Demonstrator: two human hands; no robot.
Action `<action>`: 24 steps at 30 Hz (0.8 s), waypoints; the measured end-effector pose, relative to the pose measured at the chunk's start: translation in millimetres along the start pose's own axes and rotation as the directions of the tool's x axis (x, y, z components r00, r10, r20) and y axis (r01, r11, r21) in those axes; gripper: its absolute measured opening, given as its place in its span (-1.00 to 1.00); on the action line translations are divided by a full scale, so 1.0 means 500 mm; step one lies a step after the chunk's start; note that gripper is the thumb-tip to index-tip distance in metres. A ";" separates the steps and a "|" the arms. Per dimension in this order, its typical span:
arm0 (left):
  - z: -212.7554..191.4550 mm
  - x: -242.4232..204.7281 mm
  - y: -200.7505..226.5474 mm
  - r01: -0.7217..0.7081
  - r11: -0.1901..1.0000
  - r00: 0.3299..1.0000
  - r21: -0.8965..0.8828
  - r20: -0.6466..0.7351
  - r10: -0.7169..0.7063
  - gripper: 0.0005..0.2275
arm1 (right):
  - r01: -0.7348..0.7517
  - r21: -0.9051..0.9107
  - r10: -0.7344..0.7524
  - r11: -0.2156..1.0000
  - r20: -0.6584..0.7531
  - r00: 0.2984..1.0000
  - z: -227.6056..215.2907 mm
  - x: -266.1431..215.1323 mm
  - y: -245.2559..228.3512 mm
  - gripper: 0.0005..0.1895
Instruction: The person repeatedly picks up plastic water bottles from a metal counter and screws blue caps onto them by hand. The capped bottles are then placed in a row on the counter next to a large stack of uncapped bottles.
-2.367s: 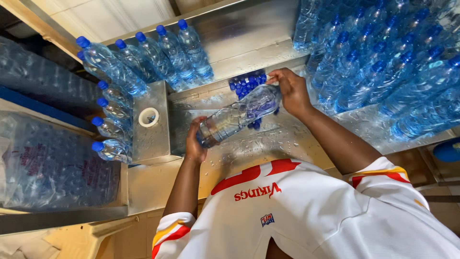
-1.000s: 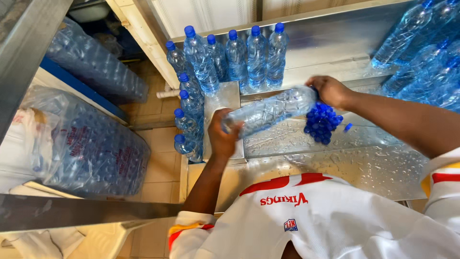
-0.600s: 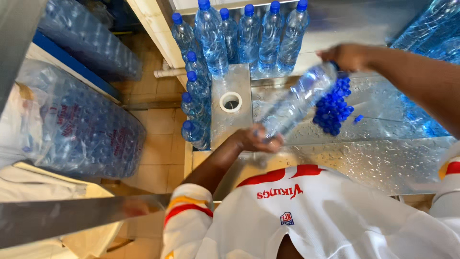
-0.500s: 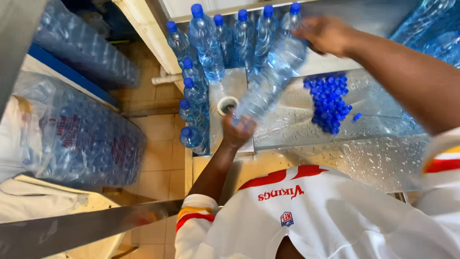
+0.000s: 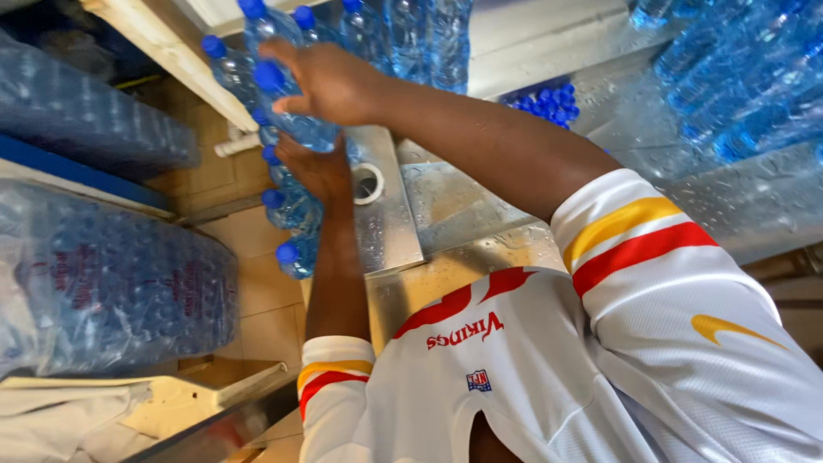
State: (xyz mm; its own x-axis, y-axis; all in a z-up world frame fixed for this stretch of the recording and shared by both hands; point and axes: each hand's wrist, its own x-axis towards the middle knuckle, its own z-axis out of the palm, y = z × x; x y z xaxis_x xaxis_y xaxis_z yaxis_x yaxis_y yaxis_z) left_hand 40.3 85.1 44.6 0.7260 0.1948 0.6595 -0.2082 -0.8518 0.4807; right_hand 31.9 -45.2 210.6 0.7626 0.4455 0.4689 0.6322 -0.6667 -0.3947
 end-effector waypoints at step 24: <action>0.017 -0.228 0.235 0.022 0.826 0.987 -0.564 0.146 0.074 -0.31 | -0.644 0.765 0.997 0.000 0.051 0.061 -0.074 -0.858 0.278 -0.85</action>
State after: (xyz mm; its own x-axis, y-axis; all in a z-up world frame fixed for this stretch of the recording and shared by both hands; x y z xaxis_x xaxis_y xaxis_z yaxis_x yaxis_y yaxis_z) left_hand -61.3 -41.2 21.0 0.7965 0.0581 0.6018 -0.5258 -0.4248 0.7370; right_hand -212.3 -351.1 -16.4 0.6841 -0.6065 -0.4052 -0.3864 0.1699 -0.9065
